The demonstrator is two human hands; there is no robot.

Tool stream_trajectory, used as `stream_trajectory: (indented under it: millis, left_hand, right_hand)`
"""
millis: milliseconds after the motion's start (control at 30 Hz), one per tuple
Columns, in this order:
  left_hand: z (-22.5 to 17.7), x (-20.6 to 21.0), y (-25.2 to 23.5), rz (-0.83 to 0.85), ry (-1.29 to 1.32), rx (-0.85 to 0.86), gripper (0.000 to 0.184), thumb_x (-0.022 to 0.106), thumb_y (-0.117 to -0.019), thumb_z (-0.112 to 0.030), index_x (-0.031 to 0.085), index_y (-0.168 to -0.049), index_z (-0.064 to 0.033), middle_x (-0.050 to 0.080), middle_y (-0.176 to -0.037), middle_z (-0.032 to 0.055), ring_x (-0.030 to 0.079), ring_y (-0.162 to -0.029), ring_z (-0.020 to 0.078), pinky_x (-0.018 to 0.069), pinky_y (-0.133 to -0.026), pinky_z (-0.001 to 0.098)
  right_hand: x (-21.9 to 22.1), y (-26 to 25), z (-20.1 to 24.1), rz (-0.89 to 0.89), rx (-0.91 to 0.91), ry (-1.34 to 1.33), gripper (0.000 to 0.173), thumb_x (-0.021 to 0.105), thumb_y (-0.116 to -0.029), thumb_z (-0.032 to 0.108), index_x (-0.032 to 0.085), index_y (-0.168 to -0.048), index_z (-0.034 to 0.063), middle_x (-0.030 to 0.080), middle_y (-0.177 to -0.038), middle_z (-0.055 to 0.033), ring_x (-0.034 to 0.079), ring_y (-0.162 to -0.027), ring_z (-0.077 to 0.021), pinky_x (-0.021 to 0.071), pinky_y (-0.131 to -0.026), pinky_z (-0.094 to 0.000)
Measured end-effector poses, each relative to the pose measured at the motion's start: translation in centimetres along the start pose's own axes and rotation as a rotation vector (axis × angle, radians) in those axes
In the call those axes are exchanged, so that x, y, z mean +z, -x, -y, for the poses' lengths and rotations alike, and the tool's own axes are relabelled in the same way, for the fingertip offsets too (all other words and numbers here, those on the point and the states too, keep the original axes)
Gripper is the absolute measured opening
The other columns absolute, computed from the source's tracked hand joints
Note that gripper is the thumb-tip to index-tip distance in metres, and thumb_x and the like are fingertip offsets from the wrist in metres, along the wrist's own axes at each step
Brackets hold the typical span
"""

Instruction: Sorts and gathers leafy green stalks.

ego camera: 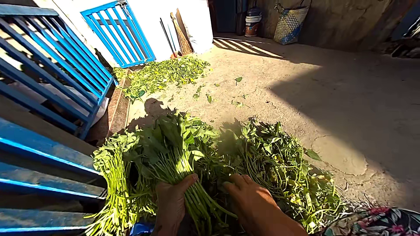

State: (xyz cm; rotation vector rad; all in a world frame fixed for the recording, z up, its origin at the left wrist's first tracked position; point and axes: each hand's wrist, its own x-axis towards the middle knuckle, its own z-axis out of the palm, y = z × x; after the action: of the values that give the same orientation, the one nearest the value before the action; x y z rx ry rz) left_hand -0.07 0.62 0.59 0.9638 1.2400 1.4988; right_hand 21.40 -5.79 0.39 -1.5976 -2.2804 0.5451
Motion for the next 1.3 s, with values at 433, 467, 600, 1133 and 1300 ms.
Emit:
stream_trajectory:
  millis: [433,467,600,1133,1300]
  left_hand:
    - [-0.2,-0.6,0.4,0.215,-0.029,-0.018,0.056,0.086,-0.0593,0.007,0.061,-0.109,0.0062,0.071,-0.093,0.0229,0.074,-0.082,0.0306,0.0646,-0.075,0.0459]
    - [-0.2,-0.5,0.4,0.23,-0.038,-0.019,0.057,0.087,-0.0591,0.007,0.061,-0.11,0.0063,0.071,-0.094,0.023,0.074,-0.083,0.0305,0.0646,-0.076,0.0459]
    - [-0.3,-0.4,0.5,0.284,-0.056,-0.029,0.06,0.087,-0.0592,0.007,0.06,-0.113,0.0061,0.071,-0.096,0.0233,0.074,-0.087,0.0312,0.0643,-0.079,0.0461]
    - [-0.2,-0.2,0.4,0.157,-0.109,-0.032,0.056,0.085,-0.06,0.011,0.064,-0.111,0.0018,0.072,-0.095,0.0184,0.074,-0.084,0.0264,0.0649,-0.073,0.0427]
    - [-0.5,-0.1,0.5,0.096,-0.081,-0.051,0.048,0.079,-0.0662,0.016,0.064,-0.11,0.0036,0.072,-0.096,0.0222,0.074,-0.082,0.031,0.0644,-0.071,0.0445]
  right_hand:
    - [2.7,-5.5,-0.3,-0.603,-0.379,-0.166,0.018,0.06,-0.0983,0.016,0.075,-0.107,0.0124,0.066,-0.108,-0.0039,0.063,-0.105,-0.0174,0.0571,-0.086,-0.0321]
    - [2.6,-5.5,-0.1,-0.609,-0.377,-0.171,0.023,0.06,-0.0985,0.016,0.074,-0.116,0.0123,0.064,-0.122,-0.0049,0.062,-0.115,-0.0176,0.0567,-0.093,-0.0323]
    - [1.8,-6.3,0.3,-0.61,-0.425,-0.123,0.021,0.06,-0.0989,0.019,0.073,-0.114,0.0126,0.068,-0.113,-0.0037,0.064,-0.11,-0.0187,0.0568,-0.089,-0.0338]
    - [3.4,-2.1,-1.5,-0.048,-0.222,-0.67,0.034,0.065,-0.1001,0.039,0.07,-0.108,0.0056,0.069,-0.101,-0.0072,0.066,-0.097,-0.0161,0.0565,-0.088,-0.0367]
    - [6.9,-1.1,0.1,-0.42,-0.295,-0.577,0.013,0.061,-0.0991,0.018,0.072,-0.101,0.0103,0.067,-0.099,-0.0048,0.066,-0.095,-0.0153,0.0588,-0.082,-0.0327]
